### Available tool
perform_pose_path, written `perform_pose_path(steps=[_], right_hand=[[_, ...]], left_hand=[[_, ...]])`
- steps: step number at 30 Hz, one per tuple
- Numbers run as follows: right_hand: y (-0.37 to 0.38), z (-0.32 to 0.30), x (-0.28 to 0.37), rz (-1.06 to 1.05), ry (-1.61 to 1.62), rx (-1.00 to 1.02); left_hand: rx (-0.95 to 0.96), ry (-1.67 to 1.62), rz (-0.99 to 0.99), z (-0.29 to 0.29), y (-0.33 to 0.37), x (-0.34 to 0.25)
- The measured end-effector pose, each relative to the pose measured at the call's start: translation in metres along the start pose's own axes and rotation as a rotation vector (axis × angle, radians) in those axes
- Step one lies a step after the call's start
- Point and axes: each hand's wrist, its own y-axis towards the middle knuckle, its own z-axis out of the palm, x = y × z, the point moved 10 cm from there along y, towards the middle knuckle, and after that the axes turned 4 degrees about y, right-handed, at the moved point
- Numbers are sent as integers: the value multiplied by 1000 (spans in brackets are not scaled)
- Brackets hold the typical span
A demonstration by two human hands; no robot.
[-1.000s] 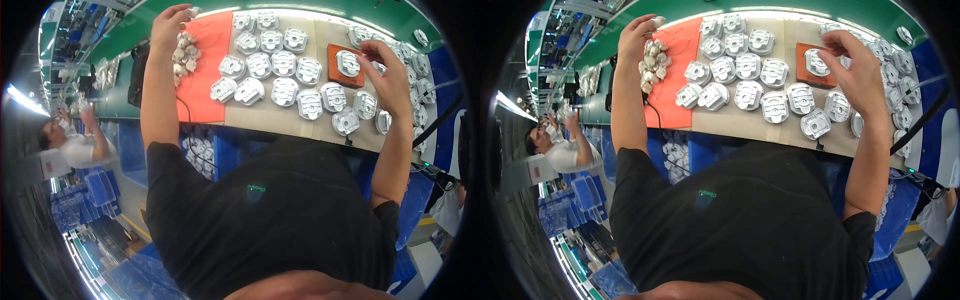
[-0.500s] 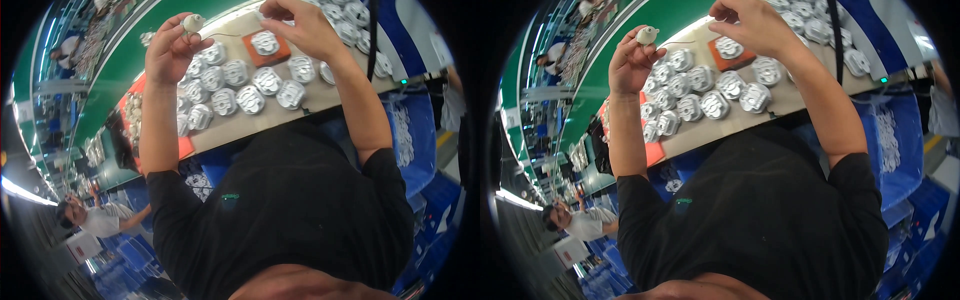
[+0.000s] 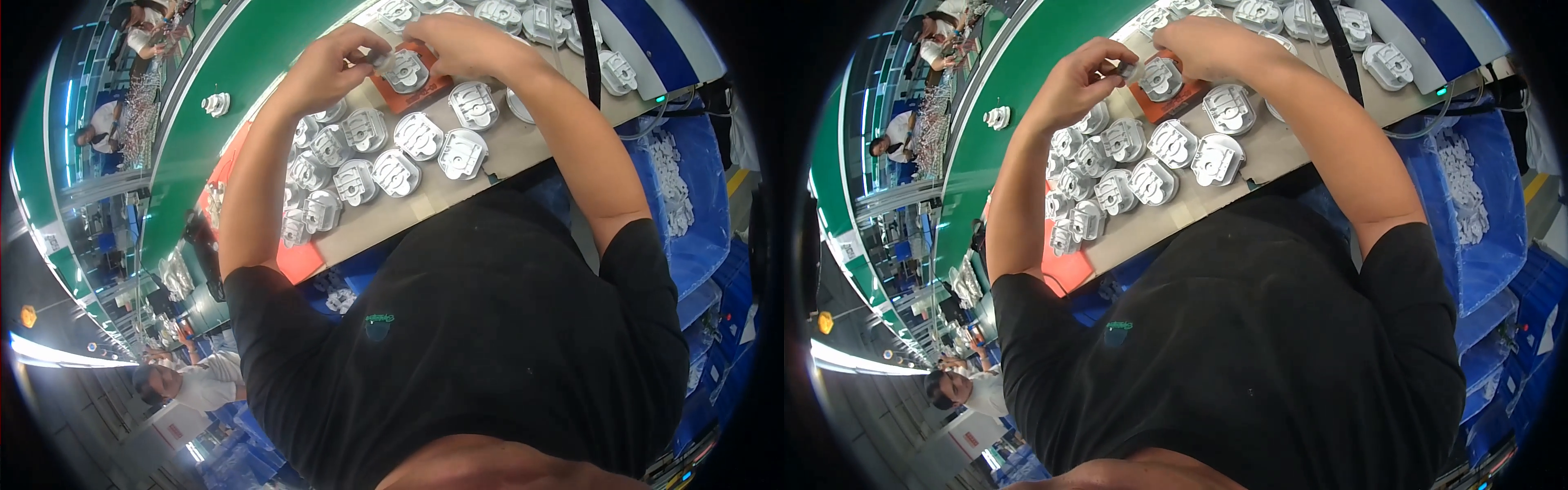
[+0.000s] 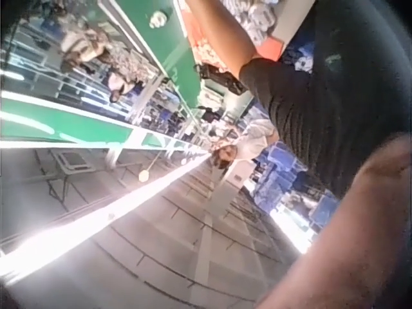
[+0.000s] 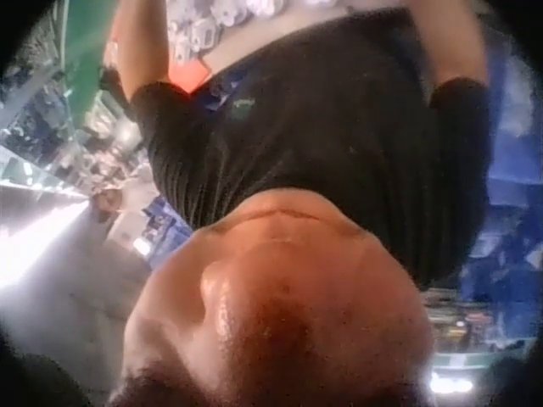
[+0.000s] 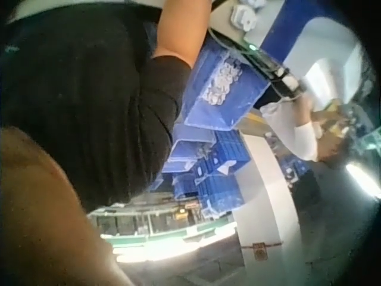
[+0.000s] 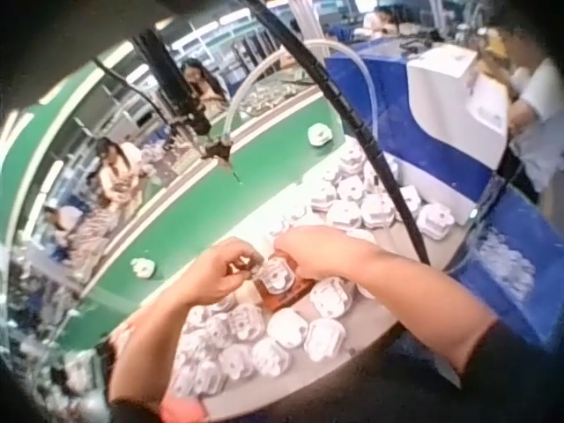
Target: Assembling small electronic components on an industrial production line using a placement jig.
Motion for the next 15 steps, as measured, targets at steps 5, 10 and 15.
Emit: perform_pose_path(steps=[5, 10, 15], right_hand=[[15, 9, 4, -124, 49, -21], [6, -10, 16, -133, 49, -75], [7, -8, 14, -89, 27, -59]], left_hand=[[57, 124, 68, 15, 8, -3], [58, 105, 59, 16, 9, -1], [-3, 101, 14, 17, 10, 2]])
